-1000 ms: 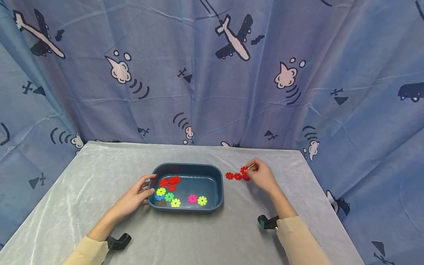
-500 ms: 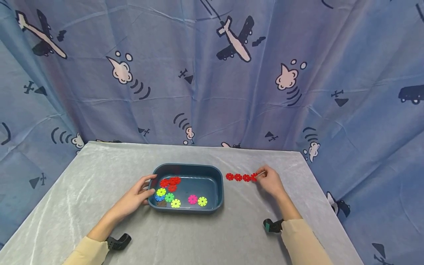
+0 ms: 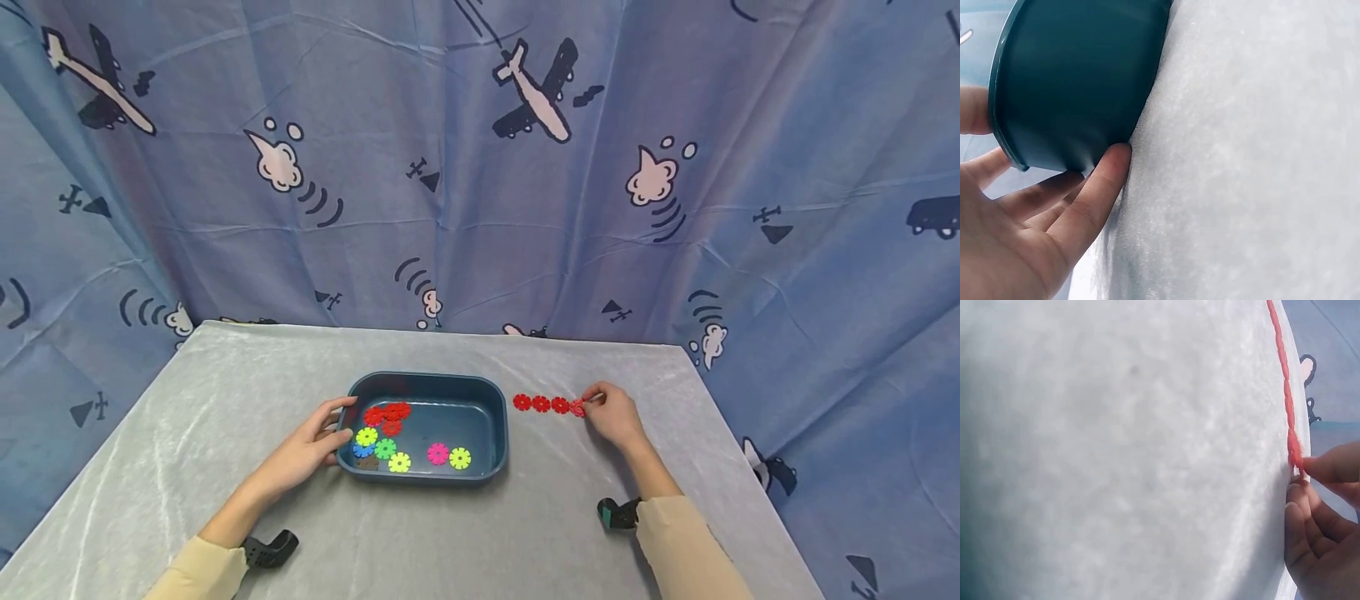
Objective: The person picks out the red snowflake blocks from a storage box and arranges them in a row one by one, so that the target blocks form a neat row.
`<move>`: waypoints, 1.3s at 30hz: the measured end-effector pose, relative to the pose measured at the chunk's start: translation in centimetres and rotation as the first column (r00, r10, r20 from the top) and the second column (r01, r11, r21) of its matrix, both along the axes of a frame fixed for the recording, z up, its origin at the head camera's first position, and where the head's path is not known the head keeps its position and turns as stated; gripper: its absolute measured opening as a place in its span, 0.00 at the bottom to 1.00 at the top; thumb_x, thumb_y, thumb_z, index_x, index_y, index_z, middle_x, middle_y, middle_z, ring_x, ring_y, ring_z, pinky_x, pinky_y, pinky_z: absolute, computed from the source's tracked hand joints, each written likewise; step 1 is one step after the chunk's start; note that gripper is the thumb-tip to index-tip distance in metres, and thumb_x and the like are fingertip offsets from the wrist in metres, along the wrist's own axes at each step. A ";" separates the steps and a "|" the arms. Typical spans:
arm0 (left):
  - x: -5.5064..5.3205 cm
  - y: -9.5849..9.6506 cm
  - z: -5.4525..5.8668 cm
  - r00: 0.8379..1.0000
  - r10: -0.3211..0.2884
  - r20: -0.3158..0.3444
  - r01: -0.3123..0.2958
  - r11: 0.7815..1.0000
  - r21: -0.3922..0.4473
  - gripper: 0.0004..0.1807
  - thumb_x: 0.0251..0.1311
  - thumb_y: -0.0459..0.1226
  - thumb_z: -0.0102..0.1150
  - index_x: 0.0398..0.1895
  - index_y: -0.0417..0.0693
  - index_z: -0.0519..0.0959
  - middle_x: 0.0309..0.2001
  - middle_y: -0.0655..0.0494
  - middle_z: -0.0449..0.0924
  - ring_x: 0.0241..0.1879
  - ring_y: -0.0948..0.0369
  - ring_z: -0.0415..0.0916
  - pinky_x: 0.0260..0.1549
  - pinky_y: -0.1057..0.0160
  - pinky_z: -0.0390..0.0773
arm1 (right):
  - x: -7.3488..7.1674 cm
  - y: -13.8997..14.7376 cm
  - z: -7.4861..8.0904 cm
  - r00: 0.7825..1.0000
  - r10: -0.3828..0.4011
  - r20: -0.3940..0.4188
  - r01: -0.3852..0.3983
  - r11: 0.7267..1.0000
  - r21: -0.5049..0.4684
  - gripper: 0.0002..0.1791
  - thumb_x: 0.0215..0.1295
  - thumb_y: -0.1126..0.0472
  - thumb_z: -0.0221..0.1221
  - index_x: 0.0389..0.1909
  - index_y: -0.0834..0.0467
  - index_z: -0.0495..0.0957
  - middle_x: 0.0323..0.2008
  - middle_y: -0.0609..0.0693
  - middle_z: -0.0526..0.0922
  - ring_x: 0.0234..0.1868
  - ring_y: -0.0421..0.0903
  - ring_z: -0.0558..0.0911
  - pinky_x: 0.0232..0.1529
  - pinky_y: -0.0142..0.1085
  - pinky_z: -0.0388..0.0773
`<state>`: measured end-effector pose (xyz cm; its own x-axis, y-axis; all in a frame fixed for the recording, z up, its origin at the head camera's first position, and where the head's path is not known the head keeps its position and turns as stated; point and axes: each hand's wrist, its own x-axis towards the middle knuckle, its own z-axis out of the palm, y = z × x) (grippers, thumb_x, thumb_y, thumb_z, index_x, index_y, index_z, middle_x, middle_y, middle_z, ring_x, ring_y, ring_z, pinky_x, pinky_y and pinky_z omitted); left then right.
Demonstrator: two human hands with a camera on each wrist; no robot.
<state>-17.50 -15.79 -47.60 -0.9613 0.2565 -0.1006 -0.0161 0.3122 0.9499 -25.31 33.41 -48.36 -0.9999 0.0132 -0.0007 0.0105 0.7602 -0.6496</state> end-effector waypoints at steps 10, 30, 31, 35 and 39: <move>-0.1 0.0 -0.1 1.000 0.002 0.003 -0.002 1.000 0.000 0.29 0.77 0.38 0.51 0.77 0.52 0.60 0.73 0.33 0.59 0.66 0.42 0.70 0.47 0.51 0.83 | 0.3 -0.7 1.3 0.999 0.006 -0.048 -0.005 0.999 0.035 0.07 0.68 0.66 0.59 0.42 0.66 0.80 0.30 0.54 0.81 0.28 0.47 0.77 0.29 0.39 0.74; 0.0 0.1 -0.4 1.000 -0.002 -0.018 0.001 1.000 -0.011 0.29 0.77 0.38 0.52 0.77 0.51 0.59 0.73 0.32 0.59 0.66 0.41 0.70 0.46 0.50 0.83 | 2.0 -8.3 6.1 0.976 0.116 -0.186 -0.125 0.992 -0.036 0.07 0.72 0.62 0.61 0.42 0.62 0.83 0.36 0.54 0.85 0.37 0.50 0.79 0.41 0.42 0.77; 0.0 0.1 -0.5 1.000 -0.002 -0.018 0.001 1.000 -0.011 0.29 0.77 0.38 0.52 0.78 0.51 0.59 0.73 0.32 0.59 0.66 0.41 0.70 0.46 0.51 0.83 | 2.1 -8.8 6.2 0.975 0.122 -0.183 -0.130 0.991 -0.037 0.07 0.72 0.62 0.61 0.42 0.62 0.83 0.36 0.53 0.85 0.36 0.50 0.79 0.40 0.42 0.78; 0.0 0.0 -0.5 1.000 0.003 -0.017 -0.004 1.000 -0.010 0.29 0.77 0.38 0.51 0.78 0.52 0.59 0.73 0.32 0.59 0.66 0.41 0.70 0.46 0.50 0.83 | 2.4 -10.8 6.4 0.975 0.145 -0.170 -0.156 0.986 -0.055 0.07 0.71 0.61 0.61 0.42 0.61 0.83 0.35 0.51 0.85 0.35 0.48 0.79 0.37 0.40 0.78; 0.0 0.0 -0.4 1.000 0.003 -0.011 -0.003 1.000 -0.007 0.29 0.77 0.38 0.51 0.78 0.52 0.59 0.73 0.32 0.58 0.67 0.40 0.69 0.47 0.50 0.83 | 2.7 -12.9 6.8 0.971 0.165 -0.175 -0.181 0.980 -0.081 0.06 0.70 0.61 0.63 0.42 0.60 0.84 0.33 0.50 0.84 0.33 0.46 0.79 0.35 0.39 0.77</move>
<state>-17.54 -15.84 -48.01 -0.9632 0.2527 -0.0921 -0.0070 0.3189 0.9478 -22.65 20.51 -41.57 -0.9732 -0.1518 0.1728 -0.2298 0.6755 -0.7006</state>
